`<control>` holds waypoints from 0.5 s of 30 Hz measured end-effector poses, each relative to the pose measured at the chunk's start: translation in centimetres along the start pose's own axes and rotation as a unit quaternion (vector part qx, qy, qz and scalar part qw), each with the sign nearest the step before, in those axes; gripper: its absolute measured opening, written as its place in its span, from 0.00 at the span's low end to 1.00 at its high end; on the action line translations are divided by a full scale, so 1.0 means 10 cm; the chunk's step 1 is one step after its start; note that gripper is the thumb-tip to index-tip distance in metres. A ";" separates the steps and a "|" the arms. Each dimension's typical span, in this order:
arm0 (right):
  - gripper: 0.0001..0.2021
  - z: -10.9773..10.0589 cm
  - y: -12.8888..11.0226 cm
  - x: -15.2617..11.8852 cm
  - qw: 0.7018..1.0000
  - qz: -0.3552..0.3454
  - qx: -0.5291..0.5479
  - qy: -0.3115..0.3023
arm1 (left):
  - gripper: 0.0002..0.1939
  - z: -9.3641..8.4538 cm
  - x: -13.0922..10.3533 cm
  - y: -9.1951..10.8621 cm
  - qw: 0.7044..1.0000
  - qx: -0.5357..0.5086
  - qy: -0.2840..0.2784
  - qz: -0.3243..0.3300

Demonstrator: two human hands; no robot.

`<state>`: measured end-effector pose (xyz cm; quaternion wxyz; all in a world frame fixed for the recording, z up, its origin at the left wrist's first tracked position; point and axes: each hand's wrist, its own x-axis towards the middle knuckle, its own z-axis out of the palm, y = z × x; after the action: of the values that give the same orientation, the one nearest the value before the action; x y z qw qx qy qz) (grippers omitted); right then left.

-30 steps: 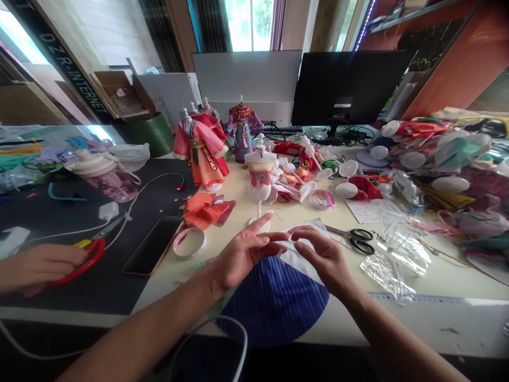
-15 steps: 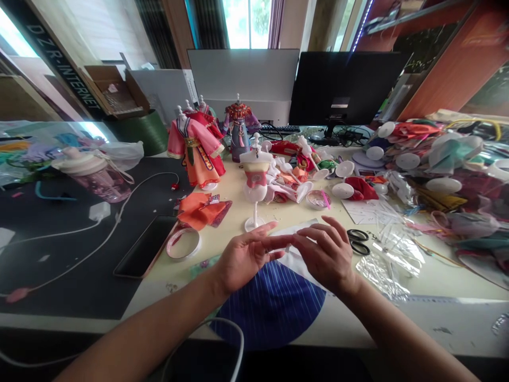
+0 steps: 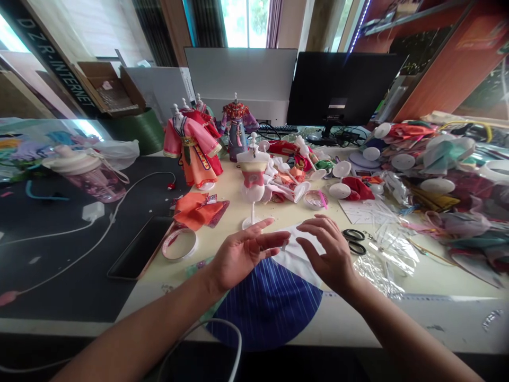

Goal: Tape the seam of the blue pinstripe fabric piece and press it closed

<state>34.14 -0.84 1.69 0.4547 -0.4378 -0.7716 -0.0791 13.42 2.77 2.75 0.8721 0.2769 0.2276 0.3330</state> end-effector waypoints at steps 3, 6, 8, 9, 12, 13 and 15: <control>0.11 0.01 -0.02 -0.02 0.995 -0.064 -0.072 -0.006 | 0.27 -0.02 0.02 -0.03 1.000 -0.019 -0.009 -0.004; 0.12 -0.02 -0.02 -0.03 0.985 -0.116 -0.127 -0.009 | 0.27 -0.03 0.02 -0.04 0.999 -0.027 -0.022 -0.008; 0.12 -0.04 0.00 -0.04 0.979 -0.145 -0.142 -0.012 | 0.28 -0.03 0.02 -0.04 0.999 -0.029 -0.028 -0.011; 0.12 -0.05 0.02 -0.04 0.977 -0.156 -0.145 -0.016 | 0.28 -0.03 0.02 -0.04 0.999 -0.029 -0.030 -0.013; 0.11 -0.05 0.04 -0.03 0.975 -0.169 -0.140 -0.031 | 0.27 -0.03 0.01 -0.04 0.999 -0.027 -0.028 -0.018; 0.10 -0.04 0.03 -0.03 0.977 -0.162 -0.132 -0.035 | 0.27 -0.02 0.01 -0.05 0.999 -0.024 -0.028 -0.020; 0.08 -0.01 0.00 -0.01 0.987 -0.126 -0.090 -0.033 | 0.27 -0.02 0.02 -0.05 0.999 -0.015 -0.023 -0.019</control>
<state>34.22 -0.97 1.72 0.3739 -0.3791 -0.8248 -0.1905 13.67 2.63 2.23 0.8873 0.2676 0.2074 0.3133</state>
